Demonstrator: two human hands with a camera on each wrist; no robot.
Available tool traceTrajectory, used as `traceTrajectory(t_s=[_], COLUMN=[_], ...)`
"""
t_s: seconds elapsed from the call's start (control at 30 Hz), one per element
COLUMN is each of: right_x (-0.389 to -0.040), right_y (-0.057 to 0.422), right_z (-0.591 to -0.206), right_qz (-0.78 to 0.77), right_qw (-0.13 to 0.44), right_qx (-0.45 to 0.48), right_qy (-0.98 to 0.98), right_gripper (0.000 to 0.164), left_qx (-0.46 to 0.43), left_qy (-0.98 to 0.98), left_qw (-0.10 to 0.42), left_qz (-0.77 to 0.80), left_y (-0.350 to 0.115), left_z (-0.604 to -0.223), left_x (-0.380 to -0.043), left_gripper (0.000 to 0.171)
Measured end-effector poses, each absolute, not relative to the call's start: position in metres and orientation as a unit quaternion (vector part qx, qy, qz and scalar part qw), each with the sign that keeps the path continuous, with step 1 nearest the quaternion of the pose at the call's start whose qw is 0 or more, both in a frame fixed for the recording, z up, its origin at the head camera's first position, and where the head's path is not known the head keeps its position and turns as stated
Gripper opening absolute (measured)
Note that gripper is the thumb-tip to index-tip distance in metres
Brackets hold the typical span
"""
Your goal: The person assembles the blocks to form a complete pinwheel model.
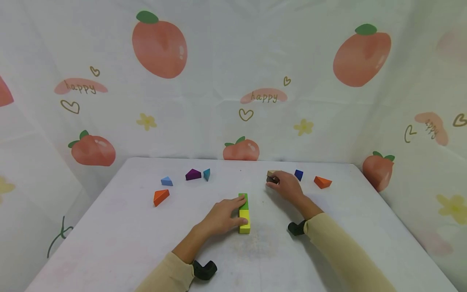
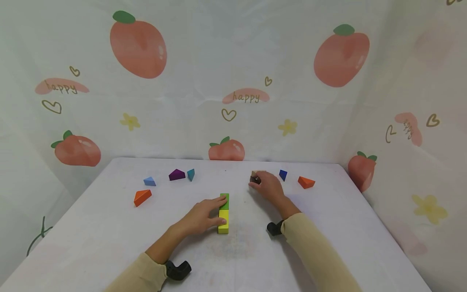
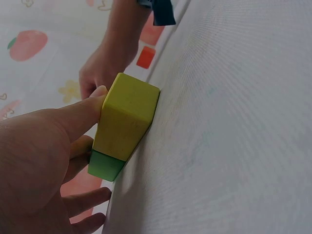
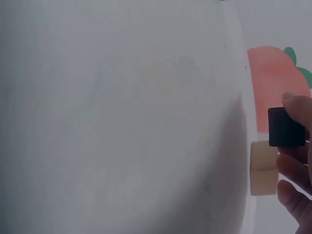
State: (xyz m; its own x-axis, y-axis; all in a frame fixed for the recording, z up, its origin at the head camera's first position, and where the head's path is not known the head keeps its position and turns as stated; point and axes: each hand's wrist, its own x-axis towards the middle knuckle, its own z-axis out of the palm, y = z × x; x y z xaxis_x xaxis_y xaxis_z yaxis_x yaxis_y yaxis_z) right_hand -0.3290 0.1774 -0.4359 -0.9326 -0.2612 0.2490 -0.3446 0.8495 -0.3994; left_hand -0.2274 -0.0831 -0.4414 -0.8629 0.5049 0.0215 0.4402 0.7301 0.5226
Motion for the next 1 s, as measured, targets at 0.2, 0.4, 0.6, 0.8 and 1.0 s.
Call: traceTrajectory(t_s=[0.2,0.4,0.6,0.8,1.0], right_x=[-0.332,-0.333,-0.332,-0.330,-0.327], right_y=[0.163,0.149,0.135,0.122,0.114], right_z=[-0.436,-0.435,-0.436,-0.437,-0.437], right_qz=[0.236,0.230,0.220,0.233,0.249], right_qw=[0.078,0.052,0.037,0.020,0.004], right_qx=[0.174,0.179,0.180,0.175,0.171], right_qy=[-0.953,-0.955,-0.958,-0.956,-0.953], right_gripper=[0.027,0.027,0.029,0.027,0.026], left_qx=[0.253,0.253,0.254,0.257,0.257], left_qy=[0.929,0.929,0.929,0.928,0.927], left_qw=[0.062,0.060,0.060,0.058,0.061], left_qz=[0.263,0.264,0.264,0.265,0.266], left_y=[-0.083,-0.083,-0.083,-0.084,-0.084], left_z=[-0.442,-0.443,-0.442,-0.440,-0.438], left_x=[-0.228,-0.228,-0.228,-0.227,-0.226], left_gripper=[0.071,0.071,0.071,0.070,0.070])
